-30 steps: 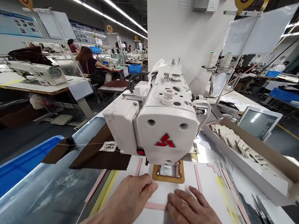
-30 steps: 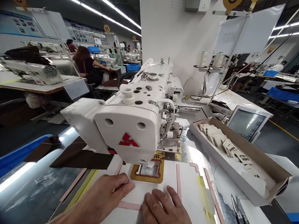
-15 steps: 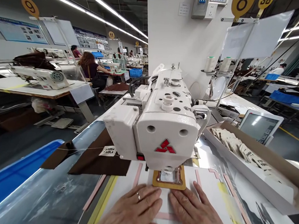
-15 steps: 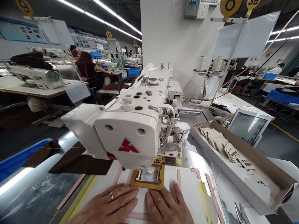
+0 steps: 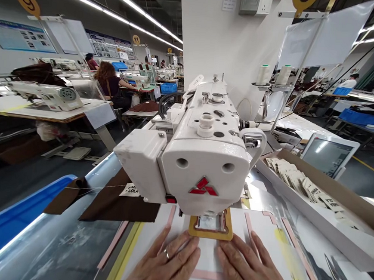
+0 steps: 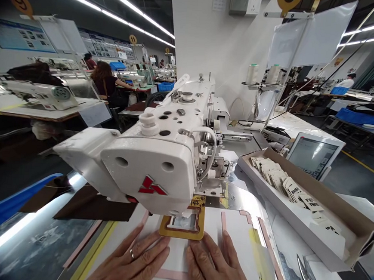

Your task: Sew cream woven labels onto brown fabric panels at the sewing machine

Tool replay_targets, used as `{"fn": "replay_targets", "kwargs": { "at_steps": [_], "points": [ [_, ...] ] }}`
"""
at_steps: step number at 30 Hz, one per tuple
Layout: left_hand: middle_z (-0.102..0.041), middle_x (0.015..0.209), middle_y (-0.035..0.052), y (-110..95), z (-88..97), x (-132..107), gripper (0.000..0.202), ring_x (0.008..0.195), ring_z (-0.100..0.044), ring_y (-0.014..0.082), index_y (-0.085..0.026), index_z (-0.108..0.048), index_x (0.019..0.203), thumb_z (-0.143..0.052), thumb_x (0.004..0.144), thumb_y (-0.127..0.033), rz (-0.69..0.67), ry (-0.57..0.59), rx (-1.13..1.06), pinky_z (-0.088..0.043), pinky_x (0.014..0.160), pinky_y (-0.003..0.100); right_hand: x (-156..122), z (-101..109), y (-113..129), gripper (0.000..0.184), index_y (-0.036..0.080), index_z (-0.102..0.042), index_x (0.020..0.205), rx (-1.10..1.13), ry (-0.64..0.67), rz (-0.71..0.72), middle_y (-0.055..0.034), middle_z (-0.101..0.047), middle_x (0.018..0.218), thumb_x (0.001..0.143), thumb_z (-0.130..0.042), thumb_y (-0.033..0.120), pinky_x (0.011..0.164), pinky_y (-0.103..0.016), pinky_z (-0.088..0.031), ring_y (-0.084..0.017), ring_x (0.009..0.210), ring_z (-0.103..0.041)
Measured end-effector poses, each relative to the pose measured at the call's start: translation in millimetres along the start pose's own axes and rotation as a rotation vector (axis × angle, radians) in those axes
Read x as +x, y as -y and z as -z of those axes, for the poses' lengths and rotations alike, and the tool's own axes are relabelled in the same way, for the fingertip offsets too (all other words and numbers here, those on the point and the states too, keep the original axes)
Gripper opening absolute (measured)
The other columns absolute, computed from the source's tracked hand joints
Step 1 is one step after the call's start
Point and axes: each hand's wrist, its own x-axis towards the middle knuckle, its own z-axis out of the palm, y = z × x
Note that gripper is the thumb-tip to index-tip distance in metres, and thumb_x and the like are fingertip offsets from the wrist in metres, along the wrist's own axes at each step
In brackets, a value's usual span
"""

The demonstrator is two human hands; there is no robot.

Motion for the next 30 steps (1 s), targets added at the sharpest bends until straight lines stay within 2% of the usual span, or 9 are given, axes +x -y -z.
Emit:
{"fn": "replay_targets", "kwargs": {
  "at_steps": [3,6,9,12,16,19,24,27,30],
  "points": [
    [-0.060,0.150,0.0111,-2,-0.5,0,0.070,0.151,-0.041,0.0289,-0.012,-0.051,0.151,-0.045,0.106,-0.065,0.045,0.015,-0.029,-0.011,0.133,0.049,-3,3,-2,0.041,0.023,-0.073,0.123,-0.048,0.009,-0.005,0.0011,-0.074,0.130,0.110,-0.044,0.049,0.123,-0.043,-0.032,-0.023,0.118,-0.066],
    [-0.058,0.152,0.0123,-2,-0.3,1,0.075,0.152,-0.038,0.0297,-0.012,-0.044,0.157,-0.045,0.105,-0.066,0.068,0.025,-0.079,-0.014,0.133,0.049,-4,6,-3,0.034,0.024,-0.073,0.123,-0.087,0.025,0.007,0.0037,-0.075,0.127,0.108,-0.047,0.039,0.115,-0.041,-0.041,-0.023,0.115,-0.068],
    [-0.056,0.154,0.0102,0,0.8,2,0.073,0.152,-0.039,0.0300,-0.016,-0.040,0.160,-0.048,0.105,-0.064,0.037,0.057,-0.135,-0.014,0.133,0.049,-3,7,-2,0.050,0.021,-0.075,0.123,-0.110,0.036,0.029,-0.0005,-0.076,0.126,0.109,-0.040,0.054,0.100,-0.040,-0.052,-0.026,0.112,-0.069],
    [-0.054,0.156,0.0083,2,2.1,2,0.073,0.151,-0.040,0.0290,-0.020,-0.035,0.163,-0.048,0.105,-0.063,0.011,0.080,-0.190,-0.015,0.133,0.049,0,4,0,0.070,0.018,-0.073,0.128,-0.095,0.052,0.032,-0.0047,-0.074,0.131,0.106,-0.031,0.070,0.095,-0.041,-0.055,-0.028,0.114,-0.068],
    [-0.049,0.160,0.0088,5,3.2,4,0.083,0.153,-0.037,0.0297,-0.019,-0.030,0.165,-0.060,0.101,-0.062,0.051,0.163,-0.158,-0.019,0.132,0.050,2,-5,1,0.064,0.017,-0.071,0.132,-0.076,0.002,0.002,-0.0037,-0.071,0.137,0.107,-0.035,0.064,0.099,-0.045,-0.052,-0.030,0.118,-0.066],
    [-0.044,0.163,0.0099,3,3.7,4,0.085,0.156,-0.031,0.0310,-0.015,-0.033,0.163,-0.062,0.099,-0.063,0.083,0.170,-0.093,-0.017,0.131,0.053,3,-5,0,0.058,0.016,-0.070,0.133,-0.073,-0.013,-0.017,-0.0032,-0.071,0.137,0.107,-0.039,0.059,0.100,-0.047,-0.052,-0.031,0.118,-0.067],
    [-0.057,0.154,0.0071,-1,2.3,3,0.061,0.149,-0.044,0.0262,-0.018,-0.050,0.153,-0.056,0.105,-0.055,0.024,0.074,-0.045,-0.017,0.132,0.045,-7,1,2,0.054,0.021,-0.069,0.136,-0.095,0.072,0.053,-0.0029,-0.070,0.139,0.106,-0.045,0.060,0.094,-0.044,-0.057,-0.030,0.117,-0.069],
    [-0.065,0.144,0.0065,-3,-1.0,3,0.044,0.142,-0.052,0.0224,-0.017,-0.062,0.142,-0.052,0.109,-0.045,-0.041,0.016,0.048,-0.006,0.133,0.041,-16,-1,7,0.053,0.025,-0.065,0.141,-0.118,0.093,0.074,-0.0031,-0.068,0.142,0.105,-0.048,0.061,0.091,-0.043,-0.060,-0.030,0.122,-0.067],
    [-0.067,0.141,0.0056,-3,-4.1,2,0.035,0.139,-0.054,0.0224,-0.017,-0.067,0.135,-0.052,0.110,-0.037,-0.075,0.012,0.125,0.001,0.133,0.045,-21,-3,10,0.053,0.023,-0.065,0.141,-0.124,0.097,0.067,-0.0040,-0.064,0.147,0.106,-0.047,0.059,0.100,-0.042,-0.057,-0.028,0.129,-0.064]
  ]
}}
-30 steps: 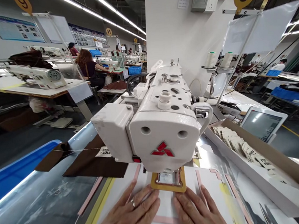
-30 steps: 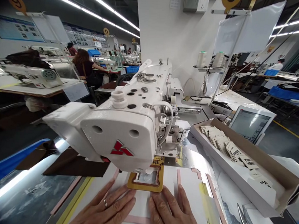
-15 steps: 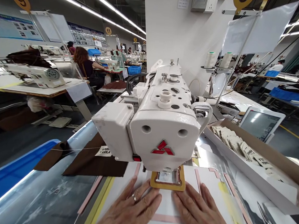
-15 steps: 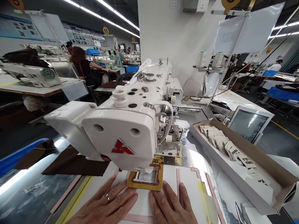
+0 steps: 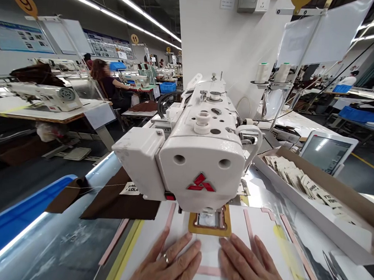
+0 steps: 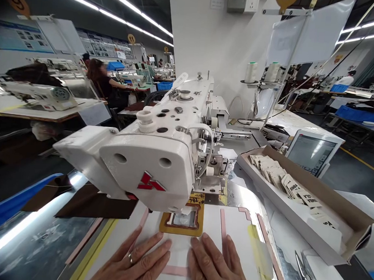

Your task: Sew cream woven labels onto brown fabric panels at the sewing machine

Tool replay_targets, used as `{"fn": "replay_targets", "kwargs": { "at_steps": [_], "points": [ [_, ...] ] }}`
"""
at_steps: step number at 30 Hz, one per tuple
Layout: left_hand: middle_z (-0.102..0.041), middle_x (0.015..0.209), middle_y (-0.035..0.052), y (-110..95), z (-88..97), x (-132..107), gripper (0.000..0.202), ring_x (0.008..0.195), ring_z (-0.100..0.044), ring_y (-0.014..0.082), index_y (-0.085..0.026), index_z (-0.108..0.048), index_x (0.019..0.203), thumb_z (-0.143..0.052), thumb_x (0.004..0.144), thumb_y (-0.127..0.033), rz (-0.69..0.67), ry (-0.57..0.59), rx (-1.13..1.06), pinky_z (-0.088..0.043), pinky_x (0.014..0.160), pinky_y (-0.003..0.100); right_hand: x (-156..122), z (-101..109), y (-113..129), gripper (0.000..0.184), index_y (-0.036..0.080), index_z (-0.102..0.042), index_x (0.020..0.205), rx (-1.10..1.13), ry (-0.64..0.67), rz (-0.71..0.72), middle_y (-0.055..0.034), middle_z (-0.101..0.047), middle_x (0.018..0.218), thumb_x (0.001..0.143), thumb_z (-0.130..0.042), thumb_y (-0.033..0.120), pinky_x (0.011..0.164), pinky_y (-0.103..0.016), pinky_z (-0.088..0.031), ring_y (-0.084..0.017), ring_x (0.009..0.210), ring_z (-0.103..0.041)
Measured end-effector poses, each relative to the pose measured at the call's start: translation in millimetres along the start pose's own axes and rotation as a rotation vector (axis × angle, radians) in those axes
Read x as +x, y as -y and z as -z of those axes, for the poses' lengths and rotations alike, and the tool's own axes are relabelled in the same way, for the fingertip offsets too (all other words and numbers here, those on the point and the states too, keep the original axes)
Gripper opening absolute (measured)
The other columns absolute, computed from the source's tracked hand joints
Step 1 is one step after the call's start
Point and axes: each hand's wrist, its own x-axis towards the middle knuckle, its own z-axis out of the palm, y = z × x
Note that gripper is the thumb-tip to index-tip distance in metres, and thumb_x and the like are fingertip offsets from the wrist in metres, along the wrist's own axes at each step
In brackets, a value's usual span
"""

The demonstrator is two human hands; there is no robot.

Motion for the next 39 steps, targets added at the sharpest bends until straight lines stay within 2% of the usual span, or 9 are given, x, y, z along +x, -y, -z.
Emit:
{"fn": "replay_targets", "kwargs": {
  "at_steps": [4,7,11,13,15,19,25,31,39],
  "points": [
    [-0.066,0.141,0.0067,0,-1.5,-2,0.040,0.138,-0.054,0.0232,-0.016,-0.068,0.132,-0.049,0.111,-0.044,0.000,-0.019,0.037,0.001,0.132,0.048,2,0,1,0.049,0.023,-0.064,0.142,0.006,-0.032,-0.030,-0.0015,-0.061,0.151,0.107,-0.048,0.053,0.126,-0.050,-0.029,-0.027,0.135,-0.058],
    [-0.065,0.144,0.0069,-1,-0.5,-2,0.046,0.137,-0.055,0.0234,-0.018,-0.065,0.138,-0.045,0.111,-0.050,0.011,0.011,0.023,0.003,0.132,0.049,2,-2,2,0.049,0.023,-0.064,0.143,-0.001,-0.043,-0.039,-0.0026,-0.060,0.152,0.108,-0.047,0.054,0.129,-0.059,-0.006,-0.030,0.141,-0.052],
    [-0.059,0.152,0.0049,-1,3.3,-3,0.049,0.140,-0.052,0.0232,-0.016,-0.058,0.145,-0.049,0.110,-0.049,0.049,0.047,-0.070,0.007,0.131,0.043,0,-7,5,0.051,0.023,-0.064,0.143,-0.017,-0.053,-0.056,-0.0041,-0.059,0.153,0.106,-0.048,0.054,0.127,-0.066,-0.001,-0.036,0.149,-0.041],
    [-0.056,0.155,0.0060,0,5.7,-4,0.058,0.145,-0.048,0.0255,-0.014,-0.051,0.152,-0.053,0.107,-0.051,0.078,0.049,-0.145,0.006,0.132,0.042,0,-7,6,0.047,0.023,-0.064,0.143,-0.025,-0.043,-0.071,-0.0033,-0.058,0.153,0.106,-0.050,0.049,0.128,-0.063,-0.007,-0.034,0.148,-0.042],
    [-0.054,0.156,0.0081,2,7.8,-4,0.073,0.148,-0.044,0.0280,-0.014,-0.038,0.161,-0.056,0.105,-0.057,0.105,0.057,-0.225,-0.003,0.133,0.045,0,-8,6,0.045,0.022,-0.063,0.144,-0.023,-0.029,-0.078,-0.0035,-0.059,0.153,0.106,-0.051,0.043,0.127,-0.054,-0.026,-0.031,0.143,-0.049],
    [-0.051,0.158,0.0077,3,8.0,-2,0.089,0.151,-0.040,0.0306,-0.022,-0.011,0.169,-0.055,0.103,-0.061,0.173,0.109,-0.314,-0.020,0.132,0.051,0,-10,4,0.052,0.016,-0.058,0.148,0.057,0.021,-0.069,-0.0065,-0.058,0.154,0.107,-0.047,0.046,0.103,-0.042,-0.055,-0.029,0.134,-0.059],
    [-0.055,0.155,0.0120,-1,4.2,-4,0.081,0.145,-0.050,0.0288,-0.020,-0.020,0.168,-0.047,0.105,-0.064,0.091,0.093,-0.354,-0.026,0.130,0.049,-3,-16,7,0.062,0.012,-0.054,0.152,0.081,0.030,-0.137,-0.0115,-0.055,0.156,0.104,-0.047,0.051,0.102,-0.047,-0.055,-0.034,0.137,-0.056],
    [-0.052,0.157,0.0105,3,18.4,8,0.077,0.149,-0.044,0.0292,-0.022,-0.021,0.167,-0.052,0.106,-0.057,0.113,0.140,-0.385,-0.022,0.131,0.051,5,-19,7,0.057,0.011,-0.055,0.150,0.003,0.002,-0.143,-0.0125,-0.056,0.155,0.101,-0.048,0.040,0.092,-0.053,-0.058,-0.039,0.135,-0.056],
    [-0.048,0.161,0.0085,16,25.9,11,0.088,0.152,-0.040,0.0329,-0.028,-0.018,0.168,-0.066,0.100,-0.056,0.229,0.176,-0.438,-0.022,0.130,0.054,6,-9,3,0.067,0.013,-0.057,0.149,-0.009,0.023,-0.067,-0.0103,-0.052,0.158,0.104,-0.042,0.060,0.094,-0.051,-0.059,-0.037,0.133,-0.059]
  ]
}}
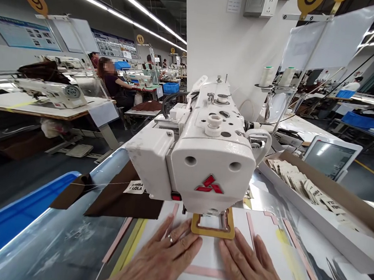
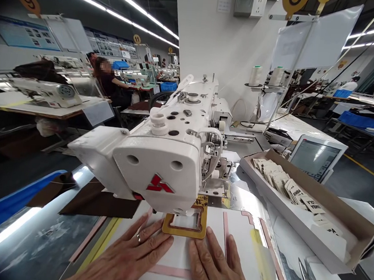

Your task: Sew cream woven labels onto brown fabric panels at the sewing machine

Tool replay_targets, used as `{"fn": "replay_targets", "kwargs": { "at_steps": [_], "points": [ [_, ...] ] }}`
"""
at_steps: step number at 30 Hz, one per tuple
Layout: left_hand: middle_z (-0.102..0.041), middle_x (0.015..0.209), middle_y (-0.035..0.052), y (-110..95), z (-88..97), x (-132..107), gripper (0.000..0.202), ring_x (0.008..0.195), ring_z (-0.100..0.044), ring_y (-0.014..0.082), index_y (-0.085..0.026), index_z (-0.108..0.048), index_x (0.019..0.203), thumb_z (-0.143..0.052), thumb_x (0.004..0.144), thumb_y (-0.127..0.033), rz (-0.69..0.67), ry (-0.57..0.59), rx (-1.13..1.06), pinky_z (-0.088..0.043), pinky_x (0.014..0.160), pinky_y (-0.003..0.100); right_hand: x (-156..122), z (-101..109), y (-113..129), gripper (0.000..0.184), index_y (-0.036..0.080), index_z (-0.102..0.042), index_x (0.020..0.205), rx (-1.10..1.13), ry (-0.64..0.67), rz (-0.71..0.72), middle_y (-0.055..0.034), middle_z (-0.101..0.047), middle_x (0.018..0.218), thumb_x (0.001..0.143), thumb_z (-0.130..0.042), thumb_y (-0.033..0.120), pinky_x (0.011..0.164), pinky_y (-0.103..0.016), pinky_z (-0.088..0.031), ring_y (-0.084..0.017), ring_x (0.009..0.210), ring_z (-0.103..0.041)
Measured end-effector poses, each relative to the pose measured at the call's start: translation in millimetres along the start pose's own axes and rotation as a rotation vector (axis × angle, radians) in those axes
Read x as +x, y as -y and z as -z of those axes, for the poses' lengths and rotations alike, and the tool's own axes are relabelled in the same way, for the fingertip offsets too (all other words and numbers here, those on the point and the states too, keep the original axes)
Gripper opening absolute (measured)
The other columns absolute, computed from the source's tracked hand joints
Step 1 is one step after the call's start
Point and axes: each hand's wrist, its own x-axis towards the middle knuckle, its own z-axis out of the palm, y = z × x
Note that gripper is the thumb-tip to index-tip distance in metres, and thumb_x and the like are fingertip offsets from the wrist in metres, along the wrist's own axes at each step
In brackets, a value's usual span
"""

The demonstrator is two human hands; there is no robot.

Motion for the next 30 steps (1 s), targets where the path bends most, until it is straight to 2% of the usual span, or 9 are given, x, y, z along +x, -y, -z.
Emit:
{"fn": "replay_targets", "kwargs": {
  "at_steps": [3,5,8,11,13,18,22,28,30],
  "points": [
    [-0.045,0.162,0.0087,11,-5.7,1,0.090,0.154,-0.035,0.0326,-0.027,-0.023,0.167,-0.067,0.097,-0.062,-0.029,0.098,-0.022,-0.019,0.131,0.053,4,-4,1,0.072,0.012,-0.058,0.147,0.096,-0.059,-0.015,-0.0102,-0.057,0.154,0.104,-0.041,0.067,0.110,-0.050,-0.049,-0.034,0.138,-0.055],
    [-0.042,0.164,0.0090,19,-10.6,3,0.092,0.156,-0.031,0.0310,-0.027,-0.024,0.167,-0.066,0.095,-0.066,-0.049,0.130,-0.034,-0.013,0.132,0.053,6,-8,2,0.072,0.012,-0.058,0.148,0.153,-0.093,-0.059,-0.0109,-0.061,0.150,0.103,-0.041,0.067,0.116,-0.052,-0.043,-0.034,0.143,-0.050],
    [-0.039,0.167,0.0073,25,-15.3,6,0.094,0.158,-0.028,0.0281,-0.029,-0.018,0.168,-0.065,0.096,-0.067,-0.056,0.120,-0.053,-0.007,0.133,0.052,7,-12,1,0.065,0.016,-0.056,0.149,0.167,-0.092,-0.110,-0.0098,-0.064,0.146,0.103,-0.044,0.060,0.112,-0.055,-0.045,-0.036,0.144,-0.047],
    [-0.035,0.168,0.0070,24,-14.1,9,0.095,0.158,-0.027,0.0288,-0.030,-0.014,0.168,-0.067,0.097,-0.063,-0.026,0.142,-0.059,-0.011,0.132,0.052,9,-8,-2,0.057,0.017,-0.061,0.144,0.097,-0.091,-0.088,-0.0073,-0.065,0.145,0.103,-0.045,0.053,0.102,-0.053,-0.051,-0.037,0.136,-0.054],
    [-0.034,0.169,0.0066,22,-10.8,11,0.096,0.158,-0.027,0.0296,-0.031,-0.012,0.168,-0.068,0.097,-0.061,0.002,0.167,-0.065,-0.013,0.132,0.054,12,-4,-3,0.057,0.015,-0.064,0.139,0.051,-0.094,-0.067,-0.0076,-0.066,0.145,0.102,-0.044,0.055,0.096,-0.052,-0.053,-0.038,0.132,-0.056],
    [-0.036,0.168,0.0071,20,-3.1,16,0.098,0.156,-0.030,0.0309,-0.032,-0.011,0.168,-0.070,0.095,-0.060,0.023,0.174,-0.114,-0.015,0.131,0.055,20,1,-4,0.052,0.015,-0.068,0.132,0.001,-0.099,-0.057,-0.0071,-0.070,0.139,0.101,-0.045,0.049,0.091,-0.052,-0.053,-0.037,0.125,-0.060],
    [-0.037,0.168,0.0080,21,-3.2,16,0.097,0.156,-0.032,0.0312,-0.032,-0.010,0.168,-0.068,0.096,-0.062,0.032,0.182,-0.117,-0.016,0.131,0.055,20,1,-2,0.054,0.015,-0.070,0.130,-0.008,-0.110,-0.065,-0.0069,-0.071,0.137,0.101,-0.045,0.053,0.094,-0.052,-0.050,-0.037,0.123,-0.060],
    [-0.039,0.167,0.0061,20,-5.0,15,0.104,0.155,-0.033,0.0321,-0.032,-0.010,0.168,-0.076,0.093,-0.055,0.055,0.185,-0.124,-0.017,0.131,0.056,17,-2,2,0.055,0.013,-0.068,0.133,0.012,-0.120,-0.072,-0.0097,-0.069,0.140,0.101,-0.046,0.052,0.113,-0.058,-0.034,-0.037,0.128,-0.057],
    [-0.036,0.168,0.0064,19,-4.9,15,0.105,0.155,-0.032,0.0318,-0.031,-0.009,0.169,-0.077,0.092,-0.054,0.058,0.186,-0.117,-0.015,0.131,0.056,19,-1,1,0.053,0.014,-0.067,0.134,0.012,-0.099,-0.054,-0.0100,-0.067,0.142,0.099,-0.048,0.049,0.113,-0.060,-0.036,-0.037,0.129,-0.056]
  ]
}}
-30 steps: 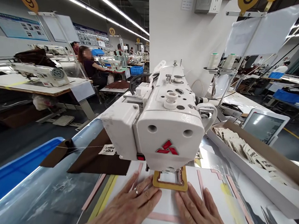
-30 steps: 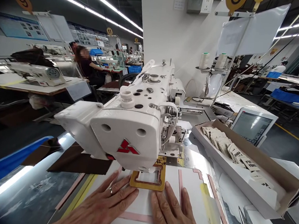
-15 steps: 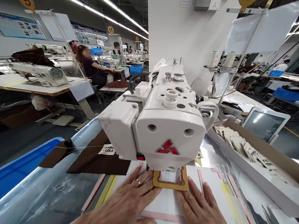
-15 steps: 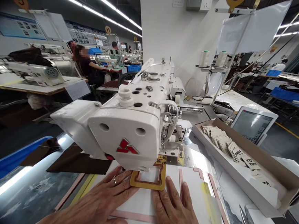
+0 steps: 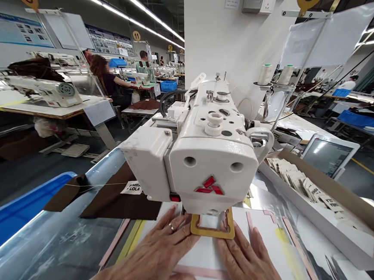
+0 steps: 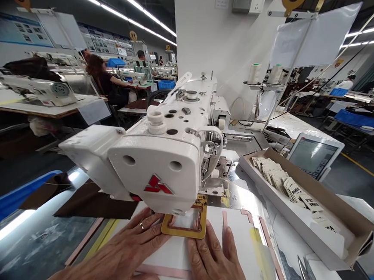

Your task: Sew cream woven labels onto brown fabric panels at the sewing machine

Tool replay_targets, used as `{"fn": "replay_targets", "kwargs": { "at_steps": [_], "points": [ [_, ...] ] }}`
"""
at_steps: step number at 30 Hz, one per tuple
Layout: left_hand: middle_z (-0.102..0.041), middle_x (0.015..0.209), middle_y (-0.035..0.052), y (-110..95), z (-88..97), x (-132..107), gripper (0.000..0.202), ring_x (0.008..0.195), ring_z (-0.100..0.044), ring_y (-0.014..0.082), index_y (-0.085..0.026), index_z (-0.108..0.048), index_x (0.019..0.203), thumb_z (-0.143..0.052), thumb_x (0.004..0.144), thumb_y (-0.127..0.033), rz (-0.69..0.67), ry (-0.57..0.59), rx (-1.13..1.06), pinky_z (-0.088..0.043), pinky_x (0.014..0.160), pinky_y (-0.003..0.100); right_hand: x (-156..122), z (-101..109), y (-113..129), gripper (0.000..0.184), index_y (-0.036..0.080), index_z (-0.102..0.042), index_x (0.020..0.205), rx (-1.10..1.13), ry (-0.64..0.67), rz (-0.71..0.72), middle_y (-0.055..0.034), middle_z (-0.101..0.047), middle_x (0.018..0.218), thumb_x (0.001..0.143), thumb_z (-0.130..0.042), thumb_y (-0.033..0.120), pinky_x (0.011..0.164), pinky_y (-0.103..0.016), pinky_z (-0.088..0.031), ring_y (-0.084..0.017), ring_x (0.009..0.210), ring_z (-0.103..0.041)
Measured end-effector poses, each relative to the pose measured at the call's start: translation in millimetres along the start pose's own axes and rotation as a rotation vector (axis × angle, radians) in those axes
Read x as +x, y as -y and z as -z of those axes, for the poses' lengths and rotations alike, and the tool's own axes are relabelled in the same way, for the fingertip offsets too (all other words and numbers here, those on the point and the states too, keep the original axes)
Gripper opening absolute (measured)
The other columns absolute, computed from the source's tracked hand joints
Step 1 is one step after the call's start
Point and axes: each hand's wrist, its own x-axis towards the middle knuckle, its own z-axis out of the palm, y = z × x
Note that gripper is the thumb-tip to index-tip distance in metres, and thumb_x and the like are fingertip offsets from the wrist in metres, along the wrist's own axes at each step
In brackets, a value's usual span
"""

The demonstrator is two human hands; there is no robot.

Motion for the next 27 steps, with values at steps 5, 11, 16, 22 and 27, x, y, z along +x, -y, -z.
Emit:
{"fn": "replay_targets", "kwargs": {
  "at_steps": [5,11,16,22,27],
  "points": [
    [-0.040,0.166,0.0061,0,-0.4,-2,0.089,0.154,-0.035,0.0292,-0.032,-0.017,0.168,-0.065,0.099,-0.061,-0.029,-0.028,0.041,-0.014,0.132,0.052,12,2,0,0.059,0.012,-0.060,0.144,0.018,0.060,0.027,-0.0114,-0.059,0.152,0.098,-0.047,0.047,0.098,-0.058,-0.054,-0.038,0.144,-0.044],
    [-0.040,0.166,0.0062,1,-2.6,-1,0.095,0.153,-0.036,0.0296,-0.030,-0.017,0.168,-0.069,0.095,-0.062,-0.042,-0.077,0.011,-0.015,0.132,0.050,15,1,2,0.059,0.011,-0.058,0.144,0.008,0.104,0.023,-0.0131,-0.054,0.156,0.093,-0.050,0.039,0.087,-0.061,-0.062,-0.040,0.155,-0.028],
    [-0.041,0.166,0.0008,-2,4.0,4,0.104,0.152,-0.038,0.0320,-0.038,-0.013,0.167,-0.080,0.090,-0.052,0.046,0.022,-0.059,-0.018,0.131,0.055,14,-1,6,0.059,0.011,-0.061,0.141,-0.015,0.064,0.013,-0.0158,-0.058,0.151,0.092,-0.053,0.043,0.084,-0.063,-0.061,-0.043,0.151,-0.034],
    [-0.040,0.166,-0.0027,-6,11.3,6,0.110,0.153,-0.037,0.0310,-0.042,-0.012,0.167,-0.086,0.086,-0.043,0.067,0.068,-0.088,-0.013,0.132,0.057,17,-11,15,0.068,0.012,-0.059,0.143,0.036,0.032,-0.042,-0.0153,-0.057,0.153,0.097,-0.047,0.060,0.105,-0.059,-0.049,-0.038,0.147,-0.041],
    [-0.035,0.169,0.0005,-6,8.7,6,0.113,0.154,-0.035,0.0320,-0.038,-0.010,0.168,-0.087,0.085,-0.038,0.070,0.045,-0.046,-0.018,0.131,0.057,17,-16,17,0.090,0.014,-0.063,0.140,0.060,-0.007,-0.088,-0.0123,-0.061,0.150,0.095,-0.027,0.084,0.125,-0.065,-0.011,-0.038,0.147,-0.039]
  ]
}}
